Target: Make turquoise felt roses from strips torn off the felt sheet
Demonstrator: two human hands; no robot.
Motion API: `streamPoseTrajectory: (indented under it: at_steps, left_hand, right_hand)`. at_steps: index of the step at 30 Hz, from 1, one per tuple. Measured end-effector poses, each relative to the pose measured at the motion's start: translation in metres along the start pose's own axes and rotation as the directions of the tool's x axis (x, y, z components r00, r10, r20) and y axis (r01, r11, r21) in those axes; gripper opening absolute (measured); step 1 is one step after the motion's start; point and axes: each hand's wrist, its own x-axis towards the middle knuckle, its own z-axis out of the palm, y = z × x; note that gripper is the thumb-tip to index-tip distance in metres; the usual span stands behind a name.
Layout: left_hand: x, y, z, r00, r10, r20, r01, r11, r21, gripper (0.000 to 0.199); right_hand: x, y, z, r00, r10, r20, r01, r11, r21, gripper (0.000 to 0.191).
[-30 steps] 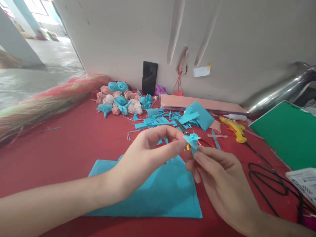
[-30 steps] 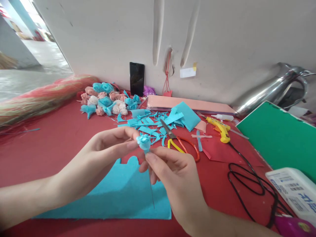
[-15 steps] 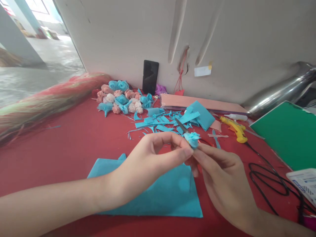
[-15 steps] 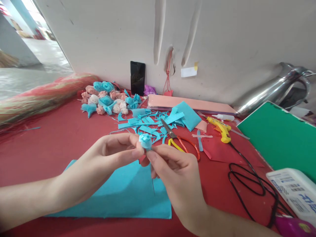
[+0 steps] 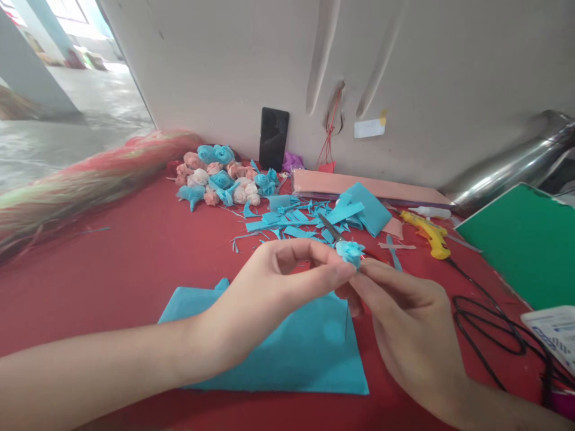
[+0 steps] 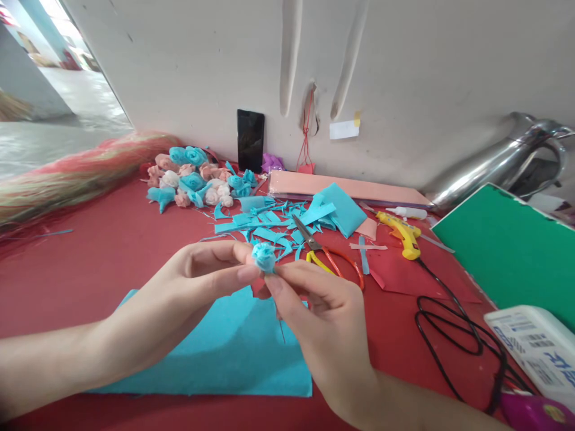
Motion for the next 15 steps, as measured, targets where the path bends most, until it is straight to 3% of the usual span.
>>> streamPoseTrajectory:
  at_steps: [7, 15]
  left_hand:
    - [0.0002, -0.0003, 0.0001, 0.999, -0.021, 0.026, 0.023, 0.998, -0.052, 0.012]
    - [0.0000, -0.0013, -0.0017, 0.999, -0.047, -0.011, 0.048, 0.991, 0.127, 0.017]
  right_hand:
    - [-0.0014, 0.0014, -0.0004, 1.000, 0.007, -0.008, -0.007, 0.999, 0.043, 0.021]
    - [-0.0020, 0.0021, -0.0004, 0.999, 0.031, -0.029, -0.029, 0.998, 0.059, 0.016]
